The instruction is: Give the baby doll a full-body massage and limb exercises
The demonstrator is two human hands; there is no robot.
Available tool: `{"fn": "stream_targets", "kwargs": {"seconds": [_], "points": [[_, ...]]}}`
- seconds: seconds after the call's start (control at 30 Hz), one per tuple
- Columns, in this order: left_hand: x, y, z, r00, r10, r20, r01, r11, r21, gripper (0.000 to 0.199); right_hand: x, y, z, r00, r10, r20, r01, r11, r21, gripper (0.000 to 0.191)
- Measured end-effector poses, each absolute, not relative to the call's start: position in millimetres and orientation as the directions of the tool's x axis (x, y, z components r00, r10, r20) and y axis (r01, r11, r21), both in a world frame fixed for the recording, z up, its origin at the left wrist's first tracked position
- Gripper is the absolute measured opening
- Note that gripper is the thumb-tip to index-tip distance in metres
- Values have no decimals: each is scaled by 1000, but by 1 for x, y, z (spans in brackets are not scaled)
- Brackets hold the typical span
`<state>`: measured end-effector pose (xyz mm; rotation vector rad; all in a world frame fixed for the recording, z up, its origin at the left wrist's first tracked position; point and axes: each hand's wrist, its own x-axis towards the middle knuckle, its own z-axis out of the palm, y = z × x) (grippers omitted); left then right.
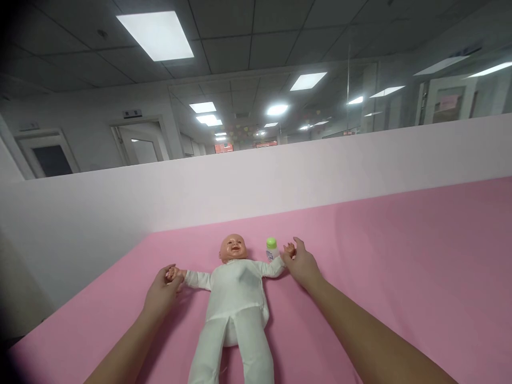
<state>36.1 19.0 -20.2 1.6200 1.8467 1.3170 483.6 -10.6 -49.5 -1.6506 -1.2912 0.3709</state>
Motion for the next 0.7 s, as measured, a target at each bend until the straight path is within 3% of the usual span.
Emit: {"fn": "stream_targets", "kwargs": {"seconds": [0.17,0.3,0.47,0.6,0.7], "points": [[69,-11,-4,-119,889,442,662,-261,703,68,448,-41,-31,194,812,550,454,423,-784,62],[101,-34,-3,148,867,476,681,-438,587,42,417,-60,-28,-102,733,673,555,604,-573,42],[114,-42,-7,492,770,406,653,-635,413,34,399,-65,-23,-461,630,624,553,755,-354,31],[111,-38,-6,565,759,325,694,-650,310,39,402,-63,-21,-536,631,561,556,764,-328,28],[110,-36,-9,558,763,325,701,-643,306,39,404,-63,-21,-536,653,535,562,749,-352,28]]}}
